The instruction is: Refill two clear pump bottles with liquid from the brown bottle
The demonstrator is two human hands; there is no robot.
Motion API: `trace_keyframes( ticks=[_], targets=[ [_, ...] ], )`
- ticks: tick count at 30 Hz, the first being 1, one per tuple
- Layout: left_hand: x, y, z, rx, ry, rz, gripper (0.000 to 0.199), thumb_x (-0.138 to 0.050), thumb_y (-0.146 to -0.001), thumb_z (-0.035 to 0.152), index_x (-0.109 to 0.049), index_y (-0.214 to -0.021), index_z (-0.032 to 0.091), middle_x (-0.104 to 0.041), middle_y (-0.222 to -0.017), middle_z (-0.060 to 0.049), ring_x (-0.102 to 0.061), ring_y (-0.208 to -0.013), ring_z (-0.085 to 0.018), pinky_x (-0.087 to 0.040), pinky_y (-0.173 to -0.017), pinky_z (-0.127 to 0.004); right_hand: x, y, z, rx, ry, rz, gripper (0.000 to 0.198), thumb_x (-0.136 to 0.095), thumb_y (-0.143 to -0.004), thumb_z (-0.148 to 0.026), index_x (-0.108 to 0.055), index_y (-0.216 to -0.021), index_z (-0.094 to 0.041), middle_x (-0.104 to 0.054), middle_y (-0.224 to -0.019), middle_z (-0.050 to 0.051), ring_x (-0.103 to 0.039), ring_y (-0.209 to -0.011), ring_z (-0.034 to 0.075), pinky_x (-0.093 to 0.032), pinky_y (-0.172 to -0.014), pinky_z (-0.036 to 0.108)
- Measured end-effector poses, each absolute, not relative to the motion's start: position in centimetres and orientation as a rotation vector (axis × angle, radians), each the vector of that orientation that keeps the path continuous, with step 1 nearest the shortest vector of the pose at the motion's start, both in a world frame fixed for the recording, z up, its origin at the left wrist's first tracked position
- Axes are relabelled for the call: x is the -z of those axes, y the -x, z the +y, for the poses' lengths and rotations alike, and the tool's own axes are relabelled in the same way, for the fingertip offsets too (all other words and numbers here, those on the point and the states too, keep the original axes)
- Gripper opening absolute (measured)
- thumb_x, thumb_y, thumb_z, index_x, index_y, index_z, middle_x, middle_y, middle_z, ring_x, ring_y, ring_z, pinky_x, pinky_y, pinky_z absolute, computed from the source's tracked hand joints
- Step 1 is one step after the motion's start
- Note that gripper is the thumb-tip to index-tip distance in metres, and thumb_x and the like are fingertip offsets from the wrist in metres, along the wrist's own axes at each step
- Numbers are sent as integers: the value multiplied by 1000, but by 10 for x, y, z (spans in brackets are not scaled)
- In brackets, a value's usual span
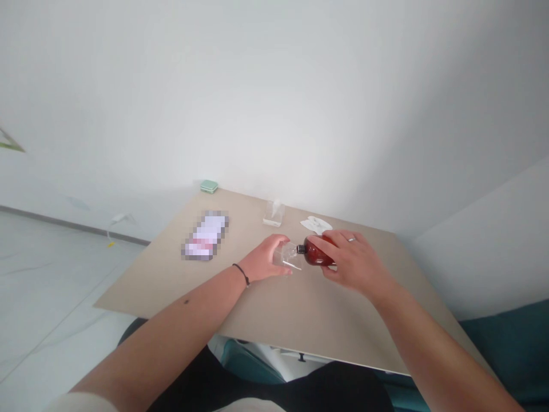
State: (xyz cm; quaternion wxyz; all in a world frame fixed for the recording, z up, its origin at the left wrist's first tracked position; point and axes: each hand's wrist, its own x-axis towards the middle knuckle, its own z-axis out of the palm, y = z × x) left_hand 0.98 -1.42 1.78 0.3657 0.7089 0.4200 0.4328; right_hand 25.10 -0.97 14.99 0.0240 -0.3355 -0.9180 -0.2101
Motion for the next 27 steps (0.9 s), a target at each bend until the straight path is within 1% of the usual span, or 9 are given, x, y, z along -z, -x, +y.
trace_keyframes(
  ticks=[7, 20, 27],
  targets=[
    [-17, -9, -14, -1111, -1809, 1081, 82, -87, -64, 37, -47, -134, 22, -52, -137, -14, -54, -125, -32, -43, -108, -51, -151, -249, -11, 638, 1059, -2845, 60, -65, -77, -25, -52, -135, -31, -64, -124, 8, -58, -110, 29, -34, -90, 40],
    [-17, -9, -15, -1127, -1793, 1075, 81, -87, -64, 37, -48, -133, 23, -53, -137, -13, -54, -125, -32, -42, -109, -52, -155, -247, -13, 654, 1046, -2848, 57, -64, -77, -23, -54, -134, -31, -64, -123, 8, -59, -105, 27, -34, -89, 39],
    [-16, -9, -14, -1119, -1806, 1075, 82, -87, -64, 39, -47, -134, 22, -52, -137, -14, -53, -127, -32, -43, -109, -51, -156, -246, -12, 659, 1047, -2865, 58, -63, -77, -23, -54, -134, -31, -64, -123, 7, -59, -105, 27, -33, -89, 39]
  ],
)
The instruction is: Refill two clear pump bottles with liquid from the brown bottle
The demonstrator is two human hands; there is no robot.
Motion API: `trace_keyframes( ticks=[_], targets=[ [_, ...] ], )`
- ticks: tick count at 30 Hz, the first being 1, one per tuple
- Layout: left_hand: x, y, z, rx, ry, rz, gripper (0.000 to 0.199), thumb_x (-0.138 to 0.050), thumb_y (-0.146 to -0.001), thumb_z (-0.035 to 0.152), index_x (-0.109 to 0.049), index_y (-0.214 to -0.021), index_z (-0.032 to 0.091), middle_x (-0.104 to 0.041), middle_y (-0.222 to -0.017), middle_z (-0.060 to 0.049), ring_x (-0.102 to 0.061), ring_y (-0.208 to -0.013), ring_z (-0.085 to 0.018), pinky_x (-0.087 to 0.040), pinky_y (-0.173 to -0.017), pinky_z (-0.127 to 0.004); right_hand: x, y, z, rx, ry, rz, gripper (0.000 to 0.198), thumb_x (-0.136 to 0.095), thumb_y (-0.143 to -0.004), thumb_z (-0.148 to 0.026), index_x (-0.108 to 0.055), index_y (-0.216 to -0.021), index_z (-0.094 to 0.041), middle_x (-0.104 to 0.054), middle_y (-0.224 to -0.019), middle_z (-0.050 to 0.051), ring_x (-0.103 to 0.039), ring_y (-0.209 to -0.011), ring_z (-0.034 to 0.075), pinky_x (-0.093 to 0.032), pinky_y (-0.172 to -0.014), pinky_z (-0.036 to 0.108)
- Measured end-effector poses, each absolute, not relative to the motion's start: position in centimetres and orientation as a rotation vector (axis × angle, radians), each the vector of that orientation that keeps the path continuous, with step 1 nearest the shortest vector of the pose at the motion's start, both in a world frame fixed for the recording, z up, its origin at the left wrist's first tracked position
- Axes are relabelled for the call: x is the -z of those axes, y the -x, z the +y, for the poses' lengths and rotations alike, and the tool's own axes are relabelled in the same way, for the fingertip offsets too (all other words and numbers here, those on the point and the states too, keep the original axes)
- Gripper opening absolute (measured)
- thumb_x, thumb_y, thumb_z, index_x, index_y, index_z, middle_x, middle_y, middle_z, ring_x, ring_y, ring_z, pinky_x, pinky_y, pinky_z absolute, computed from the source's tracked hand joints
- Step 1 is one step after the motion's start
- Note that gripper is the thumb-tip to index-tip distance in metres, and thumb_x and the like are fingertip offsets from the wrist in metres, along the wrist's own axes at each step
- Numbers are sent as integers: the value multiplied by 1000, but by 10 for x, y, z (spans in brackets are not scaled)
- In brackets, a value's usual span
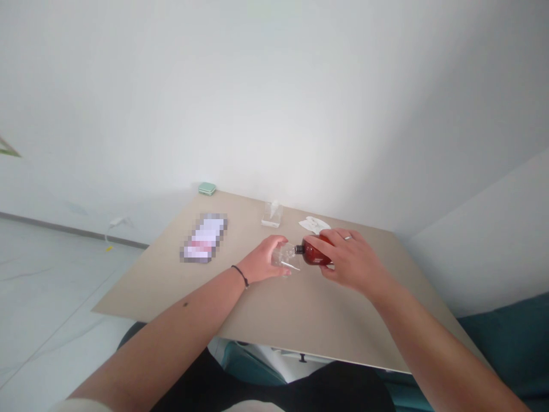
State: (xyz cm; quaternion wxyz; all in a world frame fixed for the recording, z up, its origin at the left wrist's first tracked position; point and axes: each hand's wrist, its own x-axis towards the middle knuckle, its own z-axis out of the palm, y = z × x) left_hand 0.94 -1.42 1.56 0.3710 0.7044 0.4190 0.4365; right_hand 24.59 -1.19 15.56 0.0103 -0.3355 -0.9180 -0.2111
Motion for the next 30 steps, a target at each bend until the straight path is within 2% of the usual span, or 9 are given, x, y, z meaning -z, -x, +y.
trace_keyframes(
  ticks=[30],
  targets=[
    [-17, -9, -15, -1115, -1840, 1084, 81, -87, -65, 39, -47, -133, 22, -54, -133, -13, -56, -122, -31, -44, -107, -50, -158, -244, -12, 678, 1031, -2877, 58, -63, -77, -22, -54, -133, -32, -65, -120, 7, -59, -104, 27, -33, -88, 38]
  ],
)
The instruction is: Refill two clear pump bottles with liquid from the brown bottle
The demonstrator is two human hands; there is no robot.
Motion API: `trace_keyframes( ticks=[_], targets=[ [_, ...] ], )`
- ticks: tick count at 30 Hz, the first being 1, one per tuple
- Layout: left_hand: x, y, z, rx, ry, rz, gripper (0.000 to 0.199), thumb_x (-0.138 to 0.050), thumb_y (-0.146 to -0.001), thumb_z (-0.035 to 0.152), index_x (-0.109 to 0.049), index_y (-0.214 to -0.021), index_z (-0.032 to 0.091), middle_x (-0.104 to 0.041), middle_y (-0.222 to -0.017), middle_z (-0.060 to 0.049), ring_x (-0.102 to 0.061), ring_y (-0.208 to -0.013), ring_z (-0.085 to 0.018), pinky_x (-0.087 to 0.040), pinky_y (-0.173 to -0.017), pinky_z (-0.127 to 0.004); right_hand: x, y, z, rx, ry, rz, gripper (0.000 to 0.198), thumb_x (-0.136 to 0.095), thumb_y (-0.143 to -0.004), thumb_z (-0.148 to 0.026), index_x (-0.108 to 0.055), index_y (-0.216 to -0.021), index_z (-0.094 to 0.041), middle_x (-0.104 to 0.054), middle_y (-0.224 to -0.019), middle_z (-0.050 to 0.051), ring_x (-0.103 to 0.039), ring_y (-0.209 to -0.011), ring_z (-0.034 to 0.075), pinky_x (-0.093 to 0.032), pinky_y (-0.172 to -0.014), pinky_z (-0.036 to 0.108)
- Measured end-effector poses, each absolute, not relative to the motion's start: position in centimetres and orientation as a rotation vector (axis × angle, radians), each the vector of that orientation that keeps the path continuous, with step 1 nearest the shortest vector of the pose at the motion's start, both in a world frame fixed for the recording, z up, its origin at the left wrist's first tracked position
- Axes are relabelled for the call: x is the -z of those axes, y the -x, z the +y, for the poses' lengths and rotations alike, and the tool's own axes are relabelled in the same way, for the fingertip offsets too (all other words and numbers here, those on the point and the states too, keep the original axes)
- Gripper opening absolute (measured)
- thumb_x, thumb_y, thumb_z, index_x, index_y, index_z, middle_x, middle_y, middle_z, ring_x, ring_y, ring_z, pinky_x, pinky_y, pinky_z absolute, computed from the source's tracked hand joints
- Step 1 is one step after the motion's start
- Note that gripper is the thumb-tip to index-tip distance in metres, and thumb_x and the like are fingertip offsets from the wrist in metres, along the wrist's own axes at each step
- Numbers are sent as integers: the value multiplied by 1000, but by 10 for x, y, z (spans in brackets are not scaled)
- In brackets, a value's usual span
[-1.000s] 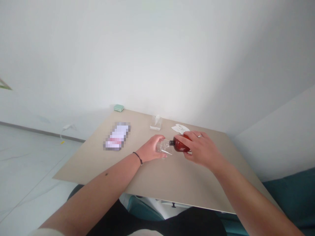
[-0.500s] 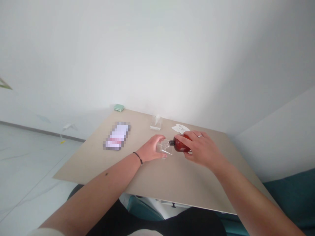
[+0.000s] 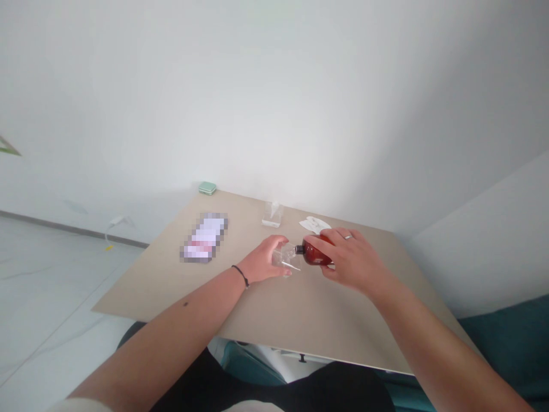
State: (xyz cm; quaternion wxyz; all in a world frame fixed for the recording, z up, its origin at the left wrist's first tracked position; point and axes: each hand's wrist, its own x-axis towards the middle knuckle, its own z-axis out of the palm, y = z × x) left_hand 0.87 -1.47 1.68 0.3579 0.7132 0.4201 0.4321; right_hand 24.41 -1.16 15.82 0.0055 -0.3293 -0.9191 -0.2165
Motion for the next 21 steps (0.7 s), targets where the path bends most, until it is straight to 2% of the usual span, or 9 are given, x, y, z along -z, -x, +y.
trace_keyframes(
  ticks=[21],
  targets=[
    [-19, -9, -16, -1099, -1822, 1084, 80, -86, -65, 39, -48, -133, 23, -53, -136, -13, -54, -125, -32, -43, -108, -50, -162, -241, -12, 681, 1012, -2892, 56, -62, -78, -21, -55, -132, -32, -67, -116, 7, -59, -103, 27, -33, -87, 38]
  ],
)
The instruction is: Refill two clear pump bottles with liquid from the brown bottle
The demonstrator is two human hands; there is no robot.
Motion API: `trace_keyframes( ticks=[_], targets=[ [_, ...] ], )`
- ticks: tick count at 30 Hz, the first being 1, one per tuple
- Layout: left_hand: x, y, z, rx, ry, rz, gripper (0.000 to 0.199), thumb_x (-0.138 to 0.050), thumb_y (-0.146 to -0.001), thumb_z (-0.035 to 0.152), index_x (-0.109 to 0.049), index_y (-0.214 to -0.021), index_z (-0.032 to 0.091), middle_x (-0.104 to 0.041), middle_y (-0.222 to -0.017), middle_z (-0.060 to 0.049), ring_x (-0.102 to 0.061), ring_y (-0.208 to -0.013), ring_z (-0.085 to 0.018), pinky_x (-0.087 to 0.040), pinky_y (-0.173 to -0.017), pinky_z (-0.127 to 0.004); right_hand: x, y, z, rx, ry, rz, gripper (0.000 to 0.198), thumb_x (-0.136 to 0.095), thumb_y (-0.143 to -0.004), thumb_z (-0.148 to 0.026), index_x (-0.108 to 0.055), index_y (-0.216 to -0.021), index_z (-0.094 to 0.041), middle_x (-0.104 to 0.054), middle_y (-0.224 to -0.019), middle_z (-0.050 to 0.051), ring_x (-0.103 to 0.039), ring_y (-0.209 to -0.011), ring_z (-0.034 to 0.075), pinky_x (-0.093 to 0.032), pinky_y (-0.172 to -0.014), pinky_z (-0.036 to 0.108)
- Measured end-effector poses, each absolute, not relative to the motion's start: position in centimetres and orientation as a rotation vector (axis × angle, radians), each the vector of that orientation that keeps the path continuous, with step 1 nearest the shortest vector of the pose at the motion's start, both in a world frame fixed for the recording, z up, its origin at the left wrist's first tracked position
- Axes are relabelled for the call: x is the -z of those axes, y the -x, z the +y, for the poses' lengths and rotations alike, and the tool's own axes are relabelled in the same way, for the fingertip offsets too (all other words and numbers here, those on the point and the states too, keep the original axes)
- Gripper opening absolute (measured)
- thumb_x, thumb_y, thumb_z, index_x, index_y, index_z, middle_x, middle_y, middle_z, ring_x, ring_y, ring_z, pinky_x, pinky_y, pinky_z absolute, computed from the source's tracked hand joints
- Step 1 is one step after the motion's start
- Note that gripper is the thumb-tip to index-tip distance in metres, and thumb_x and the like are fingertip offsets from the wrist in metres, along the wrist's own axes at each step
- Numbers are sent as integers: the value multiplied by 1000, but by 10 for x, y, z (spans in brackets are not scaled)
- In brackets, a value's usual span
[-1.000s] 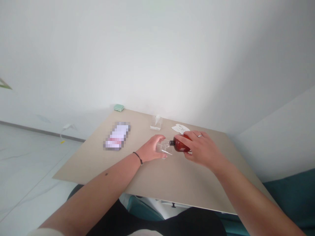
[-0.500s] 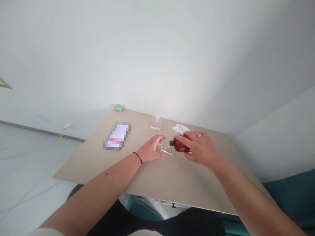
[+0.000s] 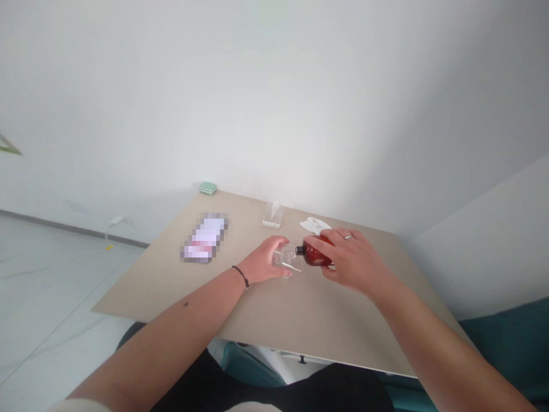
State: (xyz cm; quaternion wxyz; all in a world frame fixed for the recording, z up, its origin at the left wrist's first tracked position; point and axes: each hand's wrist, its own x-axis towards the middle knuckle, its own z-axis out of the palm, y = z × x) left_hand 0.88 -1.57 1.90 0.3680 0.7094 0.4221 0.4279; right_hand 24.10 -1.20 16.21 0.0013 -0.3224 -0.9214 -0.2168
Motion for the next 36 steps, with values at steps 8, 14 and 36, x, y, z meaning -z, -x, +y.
trace_keyframes(
  ticks=[8, 14, 36],
  targets=[
    [-18, -9, -15, -1105, -1825, 1079, 80, -86, -65, 38, -48, -133, 23, -53, -135, -13, -54, -124, -32, -43, -107, -50, -164, -239, -13, 706, 1014, -2908, 57, -64, -77, -22, -54, -132, -31, -66, -115, 7, -58, -102, 27, -32, -86, 37],
    [-19, -9, -16, -1100, -1825, 1079, 79, -86, -66, 37, -47, -133, 23, -53, -134, -12, -54, -124, -32, -43, -106, -50, -167, -237, -14, 706, 1038, -2925, 55, -63, -78, -22, -55, -132, -32, -66, -115, 7, -58, -103, 26, -31, -86, 37],
    [-20, -9, -16, -1101, -1825, 1081, 79, -85, -66, 36, -46, -133, 23, -53, -134, -12, -54, -122, -30, -44, -106, -50, -170, -235, -13, 737, 1022, -2959, 56, -63, -78, -23, -53, -132, -32, -65, -115, 6, -57, -103, 27, -29, -85, 37]
  ],
)
